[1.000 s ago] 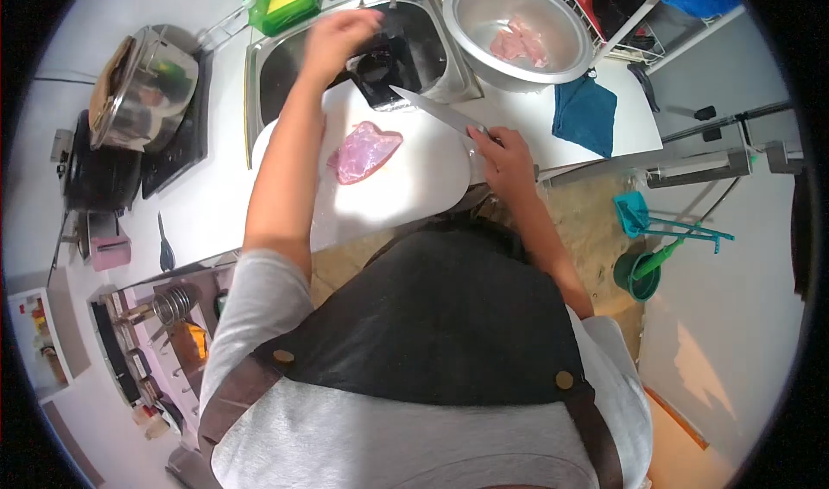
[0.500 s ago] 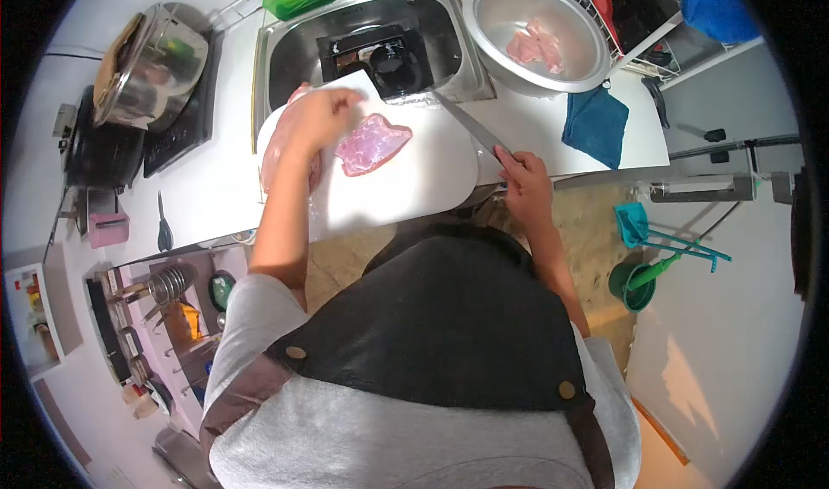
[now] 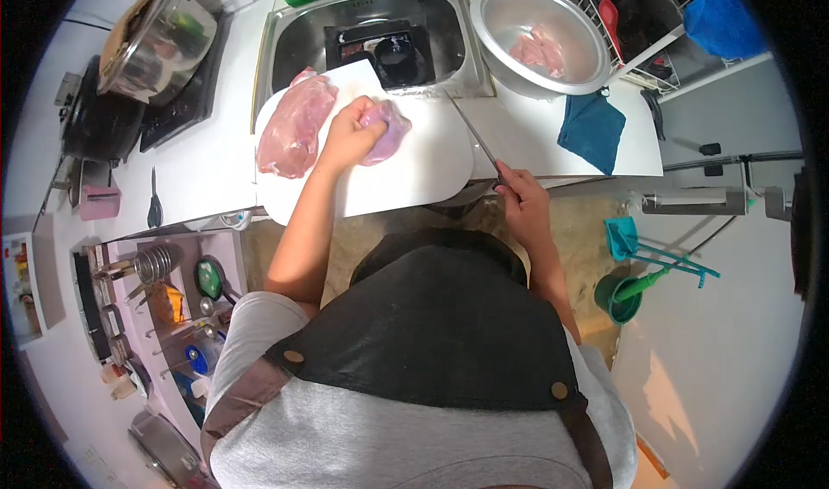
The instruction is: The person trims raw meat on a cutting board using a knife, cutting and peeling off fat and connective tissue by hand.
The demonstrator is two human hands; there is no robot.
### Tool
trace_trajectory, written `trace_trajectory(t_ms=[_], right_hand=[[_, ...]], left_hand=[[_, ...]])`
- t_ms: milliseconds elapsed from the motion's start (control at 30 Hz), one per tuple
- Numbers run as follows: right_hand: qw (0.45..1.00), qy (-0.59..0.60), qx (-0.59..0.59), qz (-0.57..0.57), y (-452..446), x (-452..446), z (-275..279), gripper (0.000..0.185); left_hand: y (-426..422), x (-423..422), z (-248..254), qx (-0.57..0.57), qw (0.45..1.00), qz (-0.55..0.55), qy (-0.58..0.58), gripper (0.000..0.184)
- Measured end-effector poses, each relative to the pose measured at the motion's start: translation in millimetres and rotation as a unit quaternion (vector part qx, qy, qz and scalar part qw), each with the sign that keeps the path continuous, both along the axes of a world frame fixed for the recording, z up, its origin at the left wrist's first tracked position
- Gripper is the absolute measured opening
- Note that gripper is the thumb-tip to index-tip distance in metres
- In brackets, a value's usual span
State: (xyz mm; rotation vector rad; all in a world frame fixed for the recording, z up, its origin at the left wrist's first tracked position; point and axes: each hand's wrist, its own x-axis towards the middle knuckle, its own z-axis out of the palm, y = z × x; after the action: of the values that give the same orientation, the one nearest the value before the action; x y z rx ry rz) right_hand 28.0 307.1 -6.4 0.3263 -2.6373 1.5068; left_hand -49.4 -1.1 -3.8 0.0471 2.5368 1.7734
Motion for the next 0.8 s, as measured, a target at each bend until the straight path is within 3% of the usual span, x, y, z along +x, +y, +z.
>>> trace_trajectory(t_ms=[33, 67, 100, 133, 200, 233, 400, 467, 500, 533, 567, 600, 667, 800], right_hand=[[1.000, -0.002, 0.008, -0.001, 2.2, 1.5, -0.8, 0.041], [1.000, -0.004, 0.017, -0.001, 3.9, 3.1, -1.8, 0.041], [1.000, -0.005, 0.017, -0.002, 5.3, 4.9, -3.1, 0.041], [1.000, -0.004, 0.023, -0.003, 6.6, 6.6, -4.8, 0.041], [1.000, -0.002, 0.030, -0.003, 8.2, 9.5, -9.7, 0.041], [1.000, 0.006, 0.012, 0.004, 8.2, 11.2, -13.5, 0.041], [0.999, 0.000, 0.023, 0.026, 9.1, 14.7, -14.8, 0.040], [0.999, -0.003, -0.001, 0.036, 7.4, 15.1, -14.9, 0.039], [0.999, -0.002, 0.001, 0.039, 6.3, 14.9, -14.1, 0.039], [0.999, -0.015, -0.012, 0.043, 4.8, 14.3, -12.8, 0.039], [0.998, -0.027, -0.023, 0.047, 3.3, 13.4, -11.5, 0.038], [0.998, -0.025, -0.021, 0.051, 1.9, 12.8, -11.7, 0.038], [0.999, -0.015, -0.009, 0.047, -1.0, 13.5, -13.2, 0.041], [0.998, -0.020, -0.016, 0.049, -3.1, 16.9, -6.0, 0.042]], left_hand=[[3.1, 0.0, -4.6, 0.000, 1.000, -0.002, 0.000, 0.016], [11.9, 1.7, 0.0, 0.165, 0.983, 0.069, -0.038, 0.015], [17.3, 4.6, 4.4, 0.324, 0.933, 0.137, -0.074, 0.015], [16.8, 9.4, 8.5, 0.324, 0.933, 0.137, -0.075, 0.015], [10.3, 23.0, 15.0, 0.223, 0.948, 0.168, -0.152, 0.018], [7.4, 32.0, 10.3, 0.167, 0.962, 0.166, -0.137, 0.019], [-28.3, 64.3, -14.3, 0.200, 0.946, 0.137, -0.217, 0.018], [-37.1, 67.2, -20.9, 0.042, 0.980, 0.108, -0.160, 0.011], [-32.9, 64.4, -12.5, 0.044, 0.980, 0.111, -0.160, 0.011], [-26.3, 56.8, -1.4, -0.097, 0.980, 0.153, -0.083, 0.019], [-19.2, 48.7, 5.1, -0.237, 0.952, 0.192, -0.004, 0.027], [-13.6, 39.2, 3.3, -0.235, 0.952, 0.197, -0.003, 0.027], [-3.9, 19.5, -1.8, -0.392, 0.910, 0.135, 0.019, 0.046], [7.5, 0.9, -7.7, -0.341, 0.935, 0.099, 0.003, 0.050]])
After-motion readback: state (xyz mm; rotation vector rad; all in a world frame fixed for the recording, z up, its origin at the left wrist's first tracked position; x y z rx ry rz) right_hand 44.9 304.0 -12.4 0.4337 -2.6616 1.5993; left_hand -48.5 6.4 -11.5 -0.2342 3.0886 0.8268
